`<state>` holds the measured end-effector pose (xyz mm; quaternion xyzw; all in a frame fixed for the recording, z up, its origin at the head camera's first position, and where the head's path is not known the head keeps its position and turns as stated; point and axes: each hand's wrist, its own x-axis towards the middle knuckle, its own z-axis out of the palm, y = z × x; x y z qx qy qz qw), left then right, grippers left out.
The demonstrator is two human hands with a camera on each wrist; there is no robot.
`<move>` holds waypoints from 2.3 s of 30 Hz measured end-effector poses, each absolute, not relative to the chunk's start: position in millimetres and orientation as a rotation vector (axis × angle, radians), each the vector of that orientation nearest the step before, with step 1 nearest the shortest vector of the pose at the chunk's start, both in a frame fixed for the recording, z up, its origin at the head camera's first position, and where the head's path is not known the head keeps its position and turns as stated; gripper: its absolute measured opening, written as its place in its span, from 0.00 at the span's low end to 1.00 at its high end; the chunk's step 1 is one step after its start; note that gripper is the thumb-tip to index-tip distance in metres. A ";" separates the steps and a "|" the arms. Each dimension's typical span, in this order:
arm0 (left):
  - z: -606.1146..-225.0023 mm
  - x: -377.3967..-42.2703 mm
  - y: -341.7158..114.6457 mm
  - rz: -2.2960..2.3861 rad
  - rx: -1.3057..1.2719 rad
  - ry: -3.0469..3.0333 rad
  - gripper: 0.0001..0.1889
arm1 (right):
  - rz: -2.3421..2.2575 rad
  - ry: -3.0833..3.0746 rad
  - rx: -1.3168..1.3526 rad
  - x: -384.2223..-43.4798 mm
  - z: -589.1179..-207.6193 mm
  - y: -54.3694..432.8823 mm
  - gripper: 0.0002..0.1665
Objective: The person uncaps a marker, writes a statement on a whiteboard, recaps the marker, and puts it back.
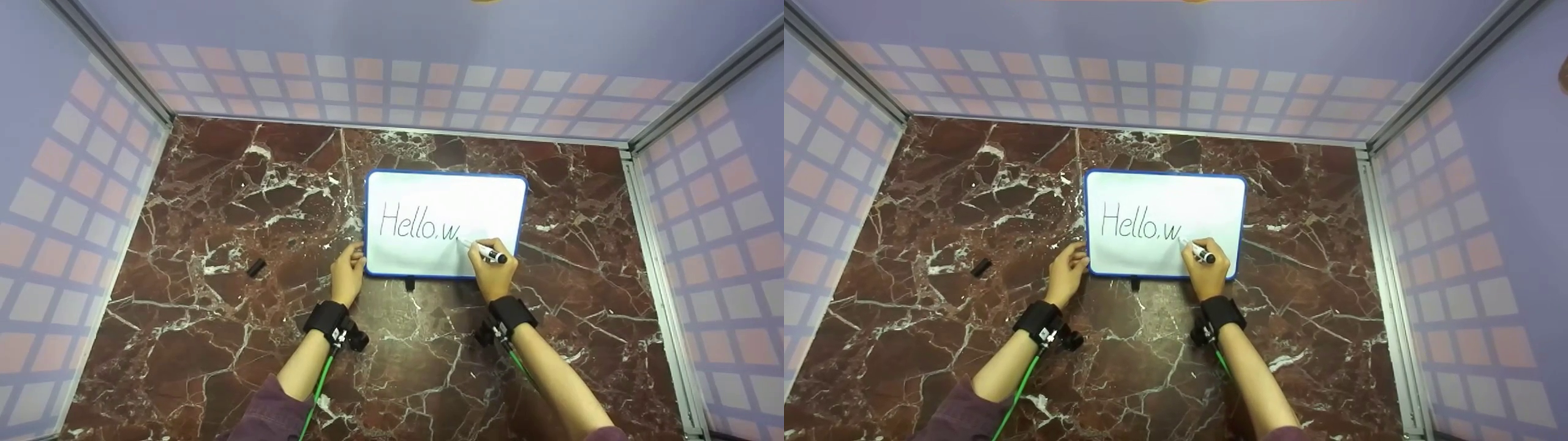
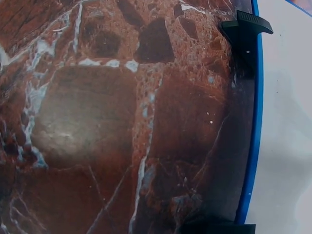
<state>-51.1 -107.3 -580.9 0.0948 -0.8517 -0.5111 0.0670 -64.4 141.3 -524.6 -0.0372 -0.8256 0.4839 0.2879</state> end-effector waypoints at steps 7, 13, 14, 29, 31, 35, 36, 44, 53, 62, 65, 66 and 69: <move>-580.0 -50.4 -107.6 -1.536 0.283 -2.573 0.15 | 1.304 -2.168 -0.135 -67.8 -519.7 140.4 0.03; -578.4 -50.3 -107.3 -1.545 0.296 -2.586 0.15 | 1.330 -2.137 -0.185 -71.0 -517.9 144.2 0.04; -578.4 -50.3 -107.2 -1.546 0.305 -2.587 0.15 | 1.337 -2.133 -0.190 -71.2 -518.2 144.9 0.04; -579.5 -51.2 -107.0 -1.541 0.331 -2.589 0.15 | 1.263 -2.174 -0.201 -65.4 -524.8 149.2 0.04; -579.7 -51.2 -107.2 -1.537 0.329 -2.590 0.15 | 1.270 -2.175 -0.194 -64.0 -525.8 148.7 0.04; -579.7 -51.5 -107.3 -1.529 0.331 -2.594 0.15 | 1.279 -2.178 -0.173 -61.6 -527.2 146.6 0.03; -579.5 -51.4 -107.1 -1.527 0.331 -2.594 0.15 | 1.279 -2.178 -0.166 -61.1 -527.3 145.8 0.03; -578.2 -49.9 -107.1 -1.528 0.312 -2.609 0.15 | 1.277 -2.175 -0.109 -59.3 -527.5 141.0 0.03; -579.4 -50.2 -106.8 -1.538 0.321 -2.618 0.15 | 1.324 -2.166 -0.120 -61.3 -524.7 143.9 0.04; -580.3 -50.4 -106.6 -1.535 0.330 -2.606 0.16 | 1.315 -2.125 -0.233 -71.4 -511.7 154.7 0.05; -580.1 -50.4 -106.7 -1.536 0.342 -2.617 0.16 | 1.312 -2.128 -0.224 -72.2 -511.4 155.2 0.04; -580.0 -50.5 -106.7 -1.536 0.343 -2.622 0.16 | 1.312 -2.130 -0.220 -72.1 -511.4 155.1 0.05; -580.0 -50.6 -106.8 -1.538 0.342 -2.624 0.16 | 1.312 -2.138 -0.214 -72.3 -511.8 154.6 0.05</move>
